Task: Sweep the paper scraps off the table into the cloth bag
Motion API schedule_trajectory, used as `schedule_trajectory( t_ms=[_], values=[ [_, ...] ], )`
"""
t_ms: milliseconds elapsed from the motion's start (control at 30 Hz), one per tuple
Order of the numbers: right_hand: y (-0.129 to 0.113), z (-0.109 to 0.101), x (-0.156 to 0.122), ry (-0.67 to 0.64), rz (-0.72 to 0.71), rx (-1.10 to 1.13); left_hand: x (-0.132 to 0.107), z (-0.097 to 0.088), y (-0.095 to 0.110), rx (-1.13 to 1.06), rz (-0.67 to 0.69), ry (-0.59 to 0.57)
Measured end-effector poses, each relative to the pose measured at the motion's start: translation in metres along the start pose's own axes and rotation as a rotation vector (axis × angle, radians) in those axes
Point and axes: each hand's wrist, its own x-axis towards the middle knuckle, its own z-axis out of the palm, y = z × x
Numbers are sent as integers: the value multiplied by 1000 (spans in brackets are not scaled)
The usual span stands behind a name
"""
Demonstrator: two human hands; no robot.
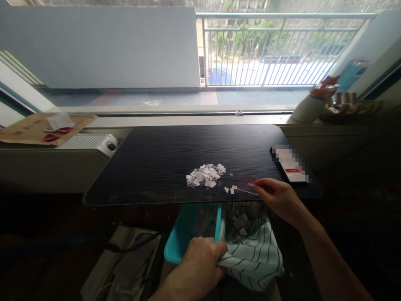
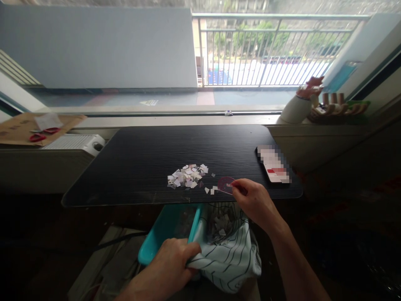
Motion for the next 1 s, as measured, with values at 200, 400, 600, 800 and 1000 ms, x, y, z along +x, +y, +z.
schedule_trajectory(
  t_ms=[200,400,600,800,1000],
  values=[
    [2,-4,1,57,21,-63,0,3,-1,0,7,21],
    [-5,3,6,43,-12,-45,0,2,-1,1,16,32],
    [-10,8,5,-49,-64,46,-1,1,-1,14,1,21],
    [-7,8,5,-41,-44,59,-1,5,-3,14,21,60],
    [-15,2,-2,-155,-39,2,-1,3,-4,17,19,72]
  ],
)
